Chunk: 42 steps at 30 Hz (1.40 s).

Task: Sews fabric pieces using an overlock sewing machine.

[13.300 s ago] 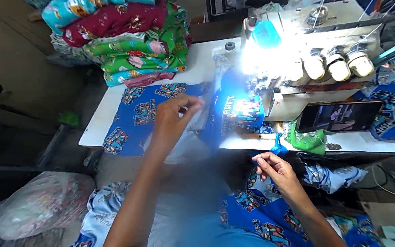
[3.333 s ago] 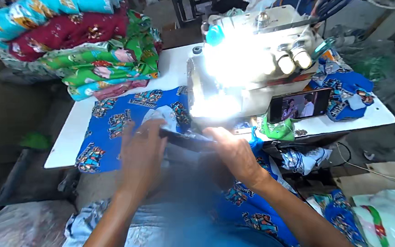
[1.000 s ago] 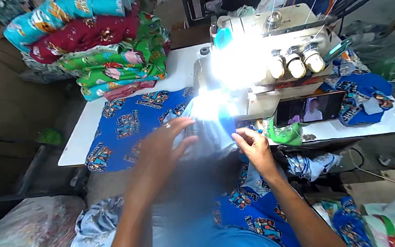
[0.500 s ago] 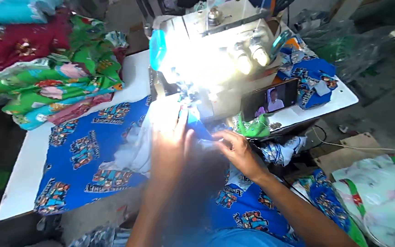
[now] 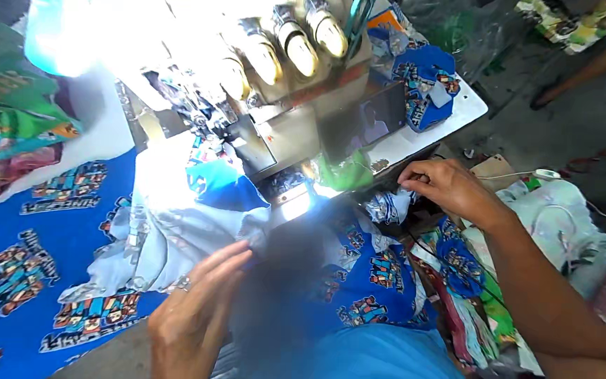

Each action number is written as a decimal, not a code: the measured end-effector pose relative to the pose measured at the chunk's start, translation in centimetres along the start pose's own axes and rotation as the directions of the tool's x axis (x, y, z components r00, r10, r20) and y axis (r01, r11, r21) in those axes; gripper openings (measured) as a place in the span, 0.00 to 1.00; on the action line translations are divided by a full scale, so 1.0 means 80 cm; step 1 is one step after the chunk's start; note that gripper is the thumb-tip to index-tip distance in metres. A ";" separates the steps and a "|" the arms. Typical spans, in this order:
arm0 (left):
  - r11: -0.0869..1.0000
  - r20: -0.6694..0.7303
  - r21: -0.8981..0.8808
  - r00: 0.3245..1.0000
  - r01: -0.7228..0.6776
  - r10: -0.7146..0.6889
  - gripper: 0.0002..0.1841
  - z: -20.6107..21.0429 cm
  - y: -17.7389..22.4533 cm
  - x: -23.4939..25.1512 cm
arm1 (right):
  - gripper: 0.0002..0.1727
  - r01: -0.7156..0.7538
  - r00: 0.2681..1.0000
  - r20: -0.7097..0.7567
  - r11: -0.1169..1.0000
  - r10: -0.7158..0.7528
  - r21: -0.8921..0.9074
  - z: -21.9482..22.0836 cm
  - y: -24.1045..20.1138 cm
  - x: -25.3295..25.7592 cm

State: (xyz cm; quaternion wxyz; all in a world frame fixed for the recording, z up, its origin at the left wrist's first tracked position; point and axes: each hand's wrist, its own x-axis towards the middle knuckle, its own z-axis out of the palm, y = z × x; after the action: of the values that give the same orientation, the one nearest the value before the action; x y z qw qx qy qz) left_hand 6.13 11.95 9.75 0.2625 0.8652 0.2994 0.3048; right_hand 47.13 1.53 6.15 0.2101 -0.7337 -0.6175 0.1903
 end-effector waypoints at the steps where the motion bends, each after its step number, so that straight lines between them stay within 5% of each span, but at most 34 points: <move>1: 1.000 0.015 -0.021 1.000 -0.005 0.006 0.14 0.005 -0.001 -0.001 | 0.03 -0.024 0.999 0.038 0.999 0.025 -0.026 -0.001 0.003 -0.006; 5: 0.999 0.050 -0.036 0.999 -0.007 0.009 0.14 0.017 0.003 0.001 | 0.21 -0.120 0.974 0.176 0.982 0.146 -0.148 0.019 -0.005 -0.030; 9: 0.999 0.067 -0.046 0.998 -0.014 0.017 0.13 0.027 0.004 0.006 | 0.28 -0.236 0.943 0.185 0.947 0.278 -0.220 0.052 -0.017 -0.046; 15: 1.000 0.101 -0.008 0.995 -0.007 0.008 0.13 0.030 0.005 0.005 | 0.07 -0.212 0.977 -0.055 0.961 0.205 -0.176 0.062 -0.010 -0.056; 31: 0.998 0.109 -0.055 0.994 -0.021 0.027 0.13 0.049 0.003 -0.001 | 0.08 -0.041 0.916 -0.396 0.998 0.060 0.057 0.025 -0.002 -0.003; 37: 0.943 0.198 -0.334 0.976 -0.017 0.088 0.22 0.072 0.021 0.003 | 0.10 0.152 0.829 -0.553 0.985 -0.080 0.084 0.014 -0.045 0.014; 42: 0.708 0.395 -0.677 0.910 0.199 0.122 0.46 0.097 0.045 0.013 | 0.11 0.395 0.844 -0.449 0.906 -0.293 0.151 0.021 -0.126 -0.002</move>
State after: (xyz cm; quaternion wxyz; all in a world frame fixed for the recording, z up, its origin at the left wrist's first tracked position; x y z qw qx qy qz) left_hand 13.38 8.10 7.19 0.6357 0.7363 0.1166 0.2006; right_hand 37.85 2.97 10.25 0.4540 -0.6030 -0.6532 0.0609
